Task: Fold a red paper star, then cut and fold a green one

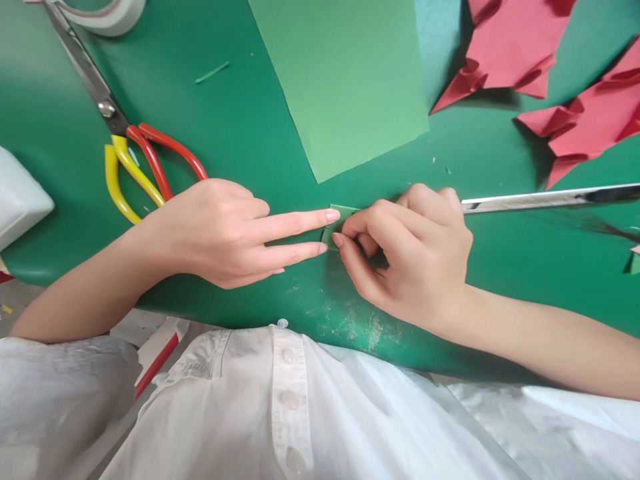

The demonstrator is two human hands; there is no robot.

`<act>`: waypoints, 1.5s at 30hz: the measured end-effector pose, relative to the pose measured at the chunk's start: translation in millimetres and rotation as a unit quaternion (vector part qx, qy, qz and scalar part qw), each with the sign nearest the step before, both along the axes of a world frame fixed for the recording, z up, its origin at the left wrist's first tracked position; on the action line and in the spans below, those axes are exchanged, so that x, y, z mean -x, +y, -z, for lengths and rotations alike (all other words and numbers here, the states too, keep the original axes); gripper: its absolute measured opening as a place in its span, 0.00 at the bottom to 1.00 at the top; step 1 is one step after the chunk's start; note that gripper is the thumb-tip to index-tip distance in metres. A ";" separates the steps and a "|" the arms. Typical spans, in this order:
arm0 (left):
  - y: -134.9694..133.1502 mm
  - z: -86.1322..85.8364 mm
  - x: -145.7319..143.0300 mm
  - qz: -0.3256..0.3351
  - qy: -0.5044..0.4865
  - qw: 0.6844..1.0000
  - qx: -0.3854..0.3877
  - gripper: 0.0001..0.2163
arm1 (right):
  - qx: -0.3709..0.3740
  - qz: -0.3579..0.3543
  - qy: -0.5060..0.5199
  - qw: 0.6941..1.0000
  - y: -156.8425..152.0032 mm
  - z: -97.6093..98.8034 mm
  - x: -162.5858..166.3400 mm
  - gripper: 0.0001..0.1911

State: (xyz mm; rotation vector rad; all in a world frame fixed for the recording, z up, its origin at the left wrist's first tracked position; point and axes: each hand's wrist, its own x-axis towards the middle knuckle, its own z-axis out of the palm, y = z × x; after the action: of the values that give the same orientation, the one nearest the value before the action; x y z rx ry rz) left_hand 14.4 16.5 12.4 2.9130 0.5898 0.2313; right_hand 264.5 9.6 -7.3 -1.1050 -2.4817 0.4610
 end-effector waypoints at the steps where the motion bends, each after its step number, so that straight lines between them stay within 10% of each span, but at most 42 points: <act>1: 0.1 -0.3 -0.3 -0.001 -0.001 1.000 0.000 0.15 | -0.001 -0.002 0.001 1.000 0.0 0.1 0.1 0.10; 31: -6.8 -4.7 -13.1 -0.048 0.042 0.993 -0.102 0.11 | -0.027 -0.011 -0.112 0.993 -2.9 6.2 -2.2 0.10; 45: -7.0 3.7 -10.0 -0.017 -0.055 0.998 -0.029 0.12 | 0.002 0.008 -0.109 0.994 -6.1 7.0 -2.2 0.09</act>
State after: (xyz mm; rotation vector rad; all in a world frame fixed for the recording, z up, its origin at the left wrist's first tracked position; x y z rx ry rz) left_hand 24.4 9.4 8.7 2.9235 0.6261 0.4152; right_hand 266.7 3.5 -14.2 -1.2362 -2.6559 0.3579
